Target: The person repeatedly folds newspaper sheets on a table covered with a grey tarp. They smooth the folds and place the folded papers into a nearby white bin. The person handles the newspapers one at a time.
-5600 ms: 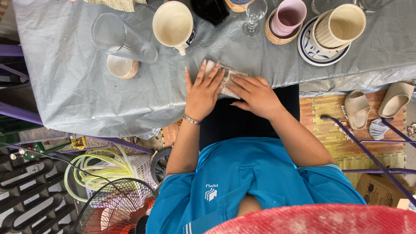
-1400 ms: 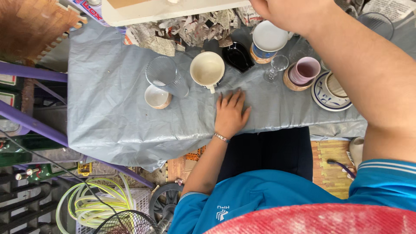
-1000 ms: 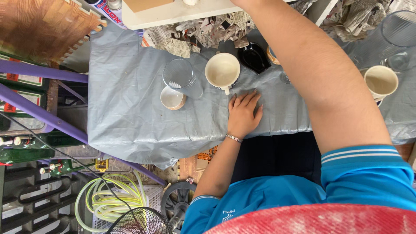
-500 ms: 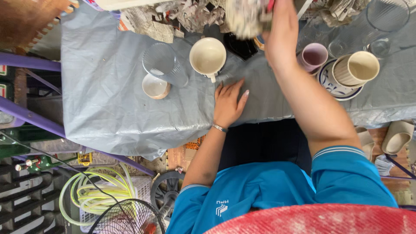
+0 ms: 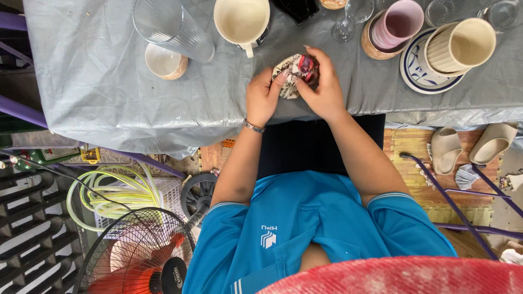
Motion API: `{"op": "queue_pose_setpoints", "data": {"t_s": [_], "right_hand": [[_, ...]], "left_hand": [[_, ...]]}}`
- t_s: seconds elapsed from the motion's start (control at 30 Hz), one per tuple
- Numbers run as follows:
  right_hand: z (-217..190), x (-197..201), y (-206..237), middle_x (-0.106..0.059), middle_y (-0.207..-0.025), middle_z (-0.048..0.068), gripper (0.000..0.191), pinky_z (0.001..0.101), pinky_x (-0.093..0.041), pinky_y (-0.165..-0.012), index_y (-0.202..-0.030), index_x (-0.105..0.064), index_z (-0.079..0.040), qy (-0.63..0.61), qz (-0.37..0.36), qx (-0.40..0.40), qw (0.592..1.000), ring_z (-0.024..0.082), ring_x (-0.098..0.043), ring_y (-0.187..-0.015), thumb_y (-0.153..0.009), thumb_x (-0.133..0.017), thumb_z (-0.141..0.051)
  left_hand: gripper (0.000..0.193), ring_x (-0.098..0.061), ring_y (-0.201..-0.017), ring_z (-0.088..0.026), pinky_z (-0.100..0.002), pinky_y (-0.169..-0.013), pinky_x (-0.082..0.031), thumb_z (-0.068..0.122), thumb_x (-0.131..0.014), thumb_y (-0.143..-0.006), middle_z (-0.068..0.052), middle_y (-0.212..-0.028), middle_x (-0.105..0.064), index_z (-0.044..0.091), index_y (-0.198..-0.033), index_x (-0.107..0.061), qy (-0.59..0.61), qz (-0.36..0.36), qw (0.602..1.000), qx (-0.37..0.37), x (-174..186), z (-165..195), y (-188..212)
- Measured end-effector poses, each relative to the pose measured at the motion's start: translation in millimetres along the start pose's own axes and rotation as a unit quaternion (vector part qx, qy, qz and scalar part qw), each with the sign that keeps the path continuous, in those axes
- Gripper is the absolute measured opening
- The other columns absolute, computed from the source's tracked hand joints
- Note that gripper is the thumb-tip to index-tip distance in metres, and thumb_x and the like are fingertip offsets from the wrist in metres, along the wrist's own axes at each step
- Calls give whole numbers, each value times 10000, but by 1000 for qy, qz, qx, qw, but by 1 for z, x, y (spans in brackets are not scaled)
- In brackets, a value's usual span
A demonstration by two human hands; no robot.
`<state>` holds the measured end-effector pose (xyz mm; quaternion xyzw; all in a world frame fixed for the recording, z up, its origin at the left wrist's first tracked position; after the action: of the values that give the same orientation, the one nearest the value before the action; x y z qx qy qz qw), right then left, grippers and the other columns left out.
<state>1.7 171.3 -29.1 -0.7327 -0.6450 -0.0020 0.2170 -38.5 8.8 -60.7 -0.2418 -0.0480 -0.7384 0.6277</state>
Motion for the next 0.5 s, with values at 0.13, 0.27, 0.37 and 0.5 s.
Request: {"op": "queue_pose_setpoints", "data": {"t_s": [0.13, 0.27, 0.37, 0.5], "right_hand": [[-10, -7, 2, -517, -1515, 199, 807, 427, -416, -1198, -1526, -439, -68, 73, -81, 72, 991, 372, -513, -1409, -834, -855, -53], [-6, -9, 4, -506, -1460, 211, 978, 409, -446, -1135, -1602, -359, -83, 69, -121, 26, 990, 371, -527, -1362, -774, -878, -96], [-3, -8, 6, -528, -1438, 198, 988, 391, -462, -1106, -1619, -332, -88, 52, -130, -5, 990, 341, -553, -1329, -783, -858, -100], [7, -2, 8, -632, -1348, 150, 810, 337, -503, -1071, -1620, -411, -96, 13, -100, -24, 995, 241, -644, -1232, -893, -762, -26]], "left_hand": [[359, -625, -737, -345, -420, -678, -492, 356, -619, -1043, -153, -771, -640, 36, -879, -626, -29, 3, 1000, -6, 3, 3, 1], [369, -623, -695, -298, -403, -657, -499, 365, -580, -1049, -128, -752, -635, 36, -889, -630, 8, 33, 999, 20, 7, 0, 2], [383, -623, -666, -278, -395, -634, -487, 375, -583, -1038, -118, -726, -635, 41, -856, -633, -19, 33, 998, 51, 7, -6, 4], [353, -634, -731, -311, -423, -693, -503, 353, -580, -1067, -132, -772, -642, 47, -903, -639, -28, 18, 999, 15, 9, 0, 5]]}}
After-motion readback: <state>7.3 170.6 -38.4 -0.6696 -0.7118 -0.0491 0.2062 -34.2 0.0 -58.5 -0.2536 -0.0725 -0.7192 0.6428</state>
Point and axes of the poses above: each hand's wrist, its own y-axis away from the middle knuckle, its own x-axis out of the back of the hand, z = x × y, the point moved 7 cm from there along -y, towards the middle knuckle
